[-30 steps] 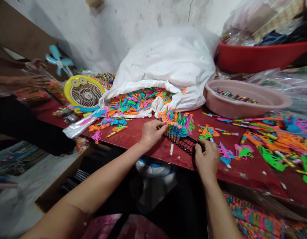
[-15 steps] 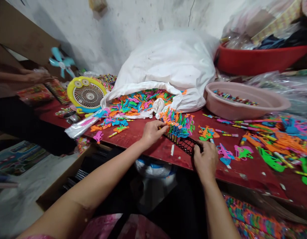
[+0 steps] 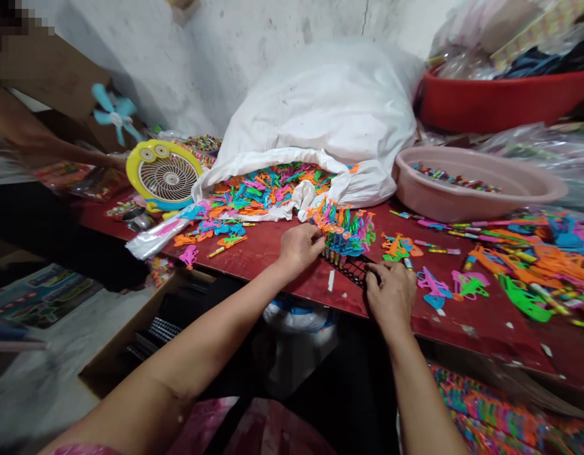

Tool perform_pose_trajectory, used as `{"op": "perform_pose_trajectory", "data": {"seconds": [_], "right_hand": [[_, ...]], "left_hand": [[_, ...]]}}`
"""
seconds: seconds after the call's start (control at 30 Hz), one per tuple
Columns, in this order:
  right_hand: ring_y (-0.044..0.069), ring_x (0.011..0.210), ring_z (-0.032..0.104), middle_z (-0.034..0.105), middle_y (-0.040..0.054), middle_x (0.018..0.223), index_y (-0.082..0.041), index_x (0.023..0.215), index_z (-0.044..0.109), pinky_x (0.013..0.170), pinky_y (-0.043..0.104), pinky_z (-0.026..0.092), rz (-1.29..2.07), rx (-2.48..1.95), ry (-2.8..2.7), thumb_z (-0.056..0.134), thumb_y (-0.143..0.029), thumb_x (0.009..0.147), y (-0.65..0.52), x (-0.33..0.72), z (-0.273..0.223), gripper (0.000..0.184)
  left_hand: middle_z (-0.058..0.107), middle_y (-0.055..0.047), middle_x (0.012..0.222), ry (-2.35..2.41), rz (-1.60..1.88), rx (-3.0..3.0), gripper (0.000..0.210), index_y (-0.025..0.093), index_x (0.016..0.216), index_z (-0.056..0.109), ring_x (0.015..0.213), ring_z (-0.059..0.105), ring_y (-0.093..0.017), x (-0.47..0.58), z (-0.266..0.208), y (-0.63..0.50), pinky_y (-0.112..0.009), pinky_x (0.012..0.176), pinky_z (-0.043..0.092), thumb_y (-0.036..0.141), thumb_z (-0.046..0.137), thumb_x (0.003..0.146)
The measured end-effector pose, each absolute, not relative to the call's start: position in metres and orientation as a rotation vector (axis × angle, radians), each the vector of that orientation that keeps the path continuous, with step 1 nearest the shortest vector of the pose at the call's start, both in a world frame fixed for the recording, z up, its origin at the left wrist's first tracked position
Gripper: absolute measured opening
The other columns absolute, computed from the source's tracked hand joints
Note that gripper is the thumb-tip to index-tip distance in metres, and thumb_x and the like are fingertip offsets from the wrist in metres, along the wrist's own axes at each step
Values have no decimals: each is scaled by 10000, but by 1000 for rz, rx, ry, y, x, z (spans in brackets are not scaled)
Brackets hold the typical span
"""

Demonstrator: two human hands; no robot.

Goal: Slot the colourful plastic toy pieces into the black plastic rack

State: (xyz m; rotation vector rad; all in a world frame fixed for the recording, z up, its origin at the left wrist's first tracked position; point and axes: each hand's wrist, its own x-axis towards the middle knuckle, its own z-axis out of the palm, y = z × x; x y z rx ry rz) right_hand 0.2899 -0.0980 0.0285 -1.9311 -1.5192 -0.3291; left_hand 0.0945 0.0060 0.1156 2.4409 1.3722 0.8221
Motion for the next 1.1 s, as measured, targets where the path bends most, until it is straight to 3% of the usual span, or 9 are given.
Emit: {"op": "perform_pose_trajectory", "data": {"seconds": [0.13,0.3,0.57,1.1], "right_hand": [[290,968,514,611,130,1027,-210,995,780,791,417,414,-420,-1993,-1601,457,-354,942,-102,281,35,358],[284,945,497,598,126,1088,-246,1055,766,735,386,411,-519,-2051,-1710,470,-388,960,-112,269,45,342],[270,960,489,590,105,1123,-291,1159,718,803,396,405,-581,-2048,-1828,506,-427,957,-126,261,41,323],[278,950,467,565,130,1146,-301,1167,711,779,405,388,-554,-2019,-1884,503,-412,941,-128,259,41,327]], "left_hand": [[713,-41,795,1386,827,2391,171,207,774,717,742,633,-194,95,116,7,-268,611,375,292,604,870],[734,-37,870,1283,1083,2142,126,205,856,741,798,647,-176,95,91,18,-259,709,448,285,645,875],[736,-49,921,1204,1201,2051,153,169,985,728,785,657,-155,96,49,19,-255,735,504,228,687,849],[687,-34,849,1020,1092,2321,135,162,882,694,803,609,-148,90,59,39,-244,771,460,226,576,894]]}}
